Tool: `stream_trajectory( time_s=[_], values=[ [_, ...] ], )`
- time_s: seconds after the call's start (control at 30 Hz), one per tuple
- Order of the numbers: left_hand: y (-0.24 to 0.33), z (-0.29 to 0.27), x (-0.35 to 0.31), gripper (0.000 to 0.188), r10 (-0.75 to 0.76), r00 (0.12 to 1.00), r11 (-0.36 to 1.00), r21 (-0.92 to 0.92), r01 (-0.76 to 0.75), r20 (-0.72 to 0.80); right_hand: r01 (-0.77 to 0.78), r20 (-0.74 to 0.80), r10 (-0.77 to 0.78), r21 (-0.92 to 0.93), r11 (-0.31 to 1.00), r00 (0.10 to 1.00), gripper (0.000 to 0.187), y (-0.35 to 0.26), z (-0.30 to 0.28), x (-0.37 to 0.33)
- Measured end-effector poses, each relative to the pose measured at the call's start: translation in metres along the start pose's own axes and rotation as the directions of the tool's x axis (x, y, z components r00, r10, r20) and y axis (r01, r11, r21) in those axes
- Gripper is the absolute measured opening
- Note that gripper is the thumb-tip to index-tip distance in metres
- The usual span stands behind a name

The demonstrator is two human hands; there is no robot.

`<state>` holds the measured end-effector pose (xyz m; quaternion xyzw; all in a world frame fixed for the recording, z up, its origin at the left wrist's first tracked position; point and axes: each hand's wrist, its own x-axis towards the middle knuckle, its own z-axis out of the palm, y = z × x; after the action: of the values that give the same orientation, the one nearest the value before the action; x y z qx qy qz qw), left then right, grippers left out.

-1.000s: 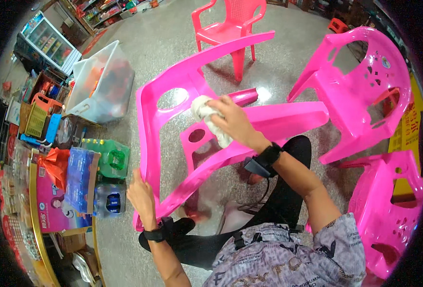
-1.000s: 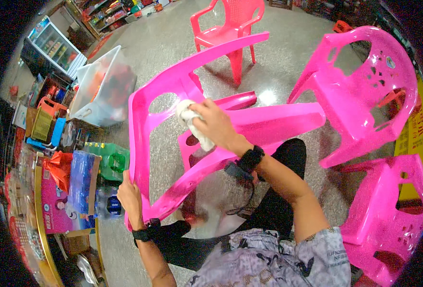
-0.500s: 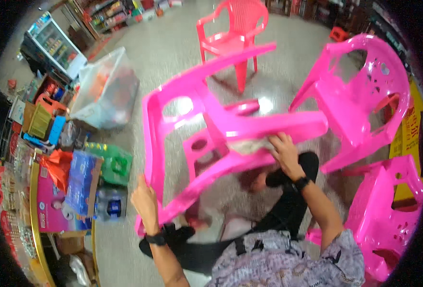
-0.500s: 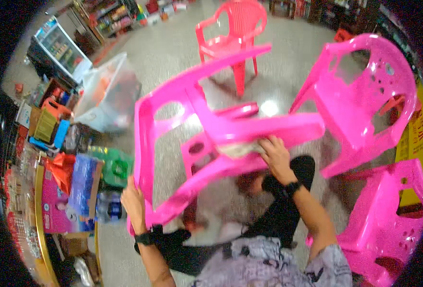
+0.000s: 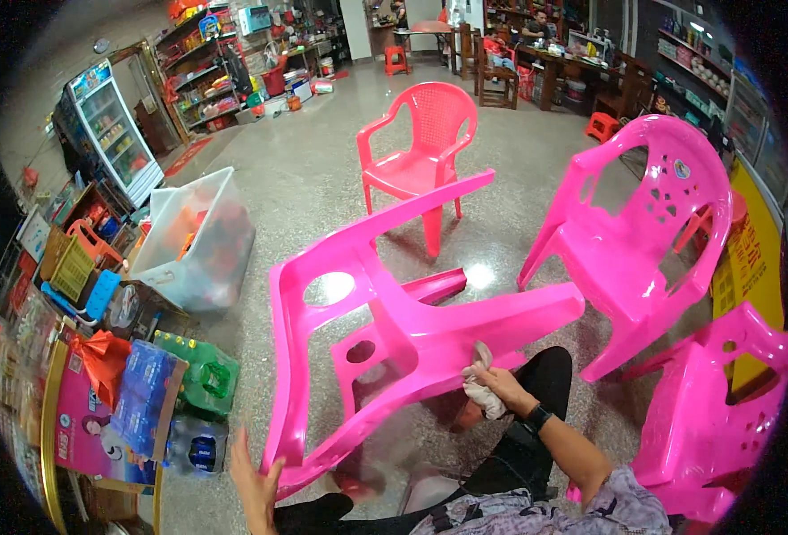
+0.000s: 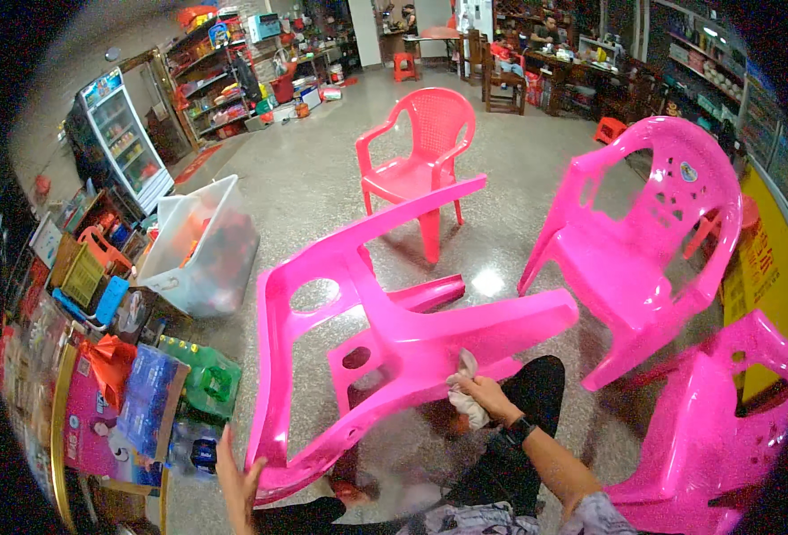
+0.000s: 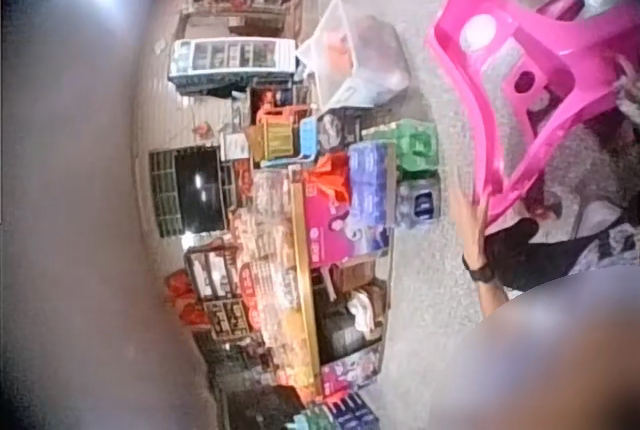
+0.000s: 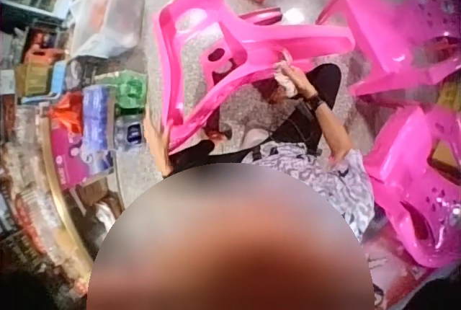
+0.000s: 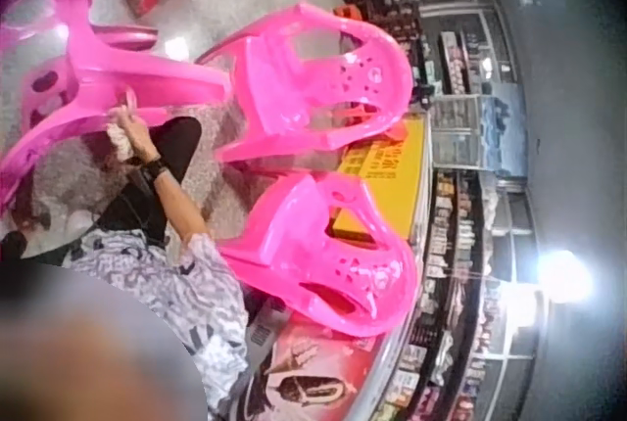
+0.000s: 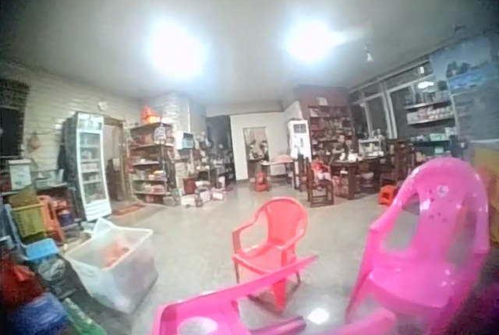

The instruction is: The recorder is cleaning and wiping down pink plastic chairs with a cloth.

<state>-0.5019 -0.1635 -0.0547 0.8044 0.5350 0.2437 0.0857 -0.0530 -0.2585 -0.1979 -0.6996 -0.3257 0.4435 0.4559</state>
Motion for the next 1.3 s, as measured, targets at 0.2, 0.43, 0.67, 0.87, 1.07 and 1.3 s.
stream_trajectory(
  time_s=[0.2, 0.43, 0.67, 0.87, 1.07, 1.3],
  values=[
    [-0.103, 0.058, -0.121, 0.075, -0.387, 0.922, 0.909, -0.166, 0.383, 0.01, -0.298, 0.648, -0.103, 0.479, 0.826, 0.755, 0.046, -0.01, 0.027, 0.021],
    [-0.172, 0.133, -0.155, 0.054, -0.689, 0.724, 0.499, -0.695, 0.518, 0.045, -0.393, 0.323, 0.255, 0.499, 0.772, 0.911, 0.047, -0.017, 0.044, 0.022],
    [-0.249, 0.192, -0.195, 0.047, -0.629, 0.769, 0.098, -0.97, 0.224, 0.114, -0.238, 0.158, 0.188, 0.427, 0.872, 0.969, 0.049, -0.011, 0.042, 0.038],
    [-0.232, 0.141, -0.179, 0.04, -0.632, 0.774, 0.271, -0.946, 0.178, -0.036, -0.102, 0.062, 0.084, 0.374, 0.922, 0.994, 0.041, -0.07, 0.052, 0.047],
    [-0.092, 0.008, -0.054, 0.037, -0.576, 0.742, 0.797, -0.441, 0.414, -0.343, 0.432, 0.064, -0.43, -0.016, 0.902, 0.901, 0.031, -0.125, 0.017, 0.15],
    [-0.099, -0.039, -0.036, 0.033, -0.558, 0.784, 0.773, -0.515, 0.371, -0.272, 0.127, 0.185, -0.137, 0.064, 0.99, 0.973, 0.028, -0.157, 0.048, 0.16]
  ],
)
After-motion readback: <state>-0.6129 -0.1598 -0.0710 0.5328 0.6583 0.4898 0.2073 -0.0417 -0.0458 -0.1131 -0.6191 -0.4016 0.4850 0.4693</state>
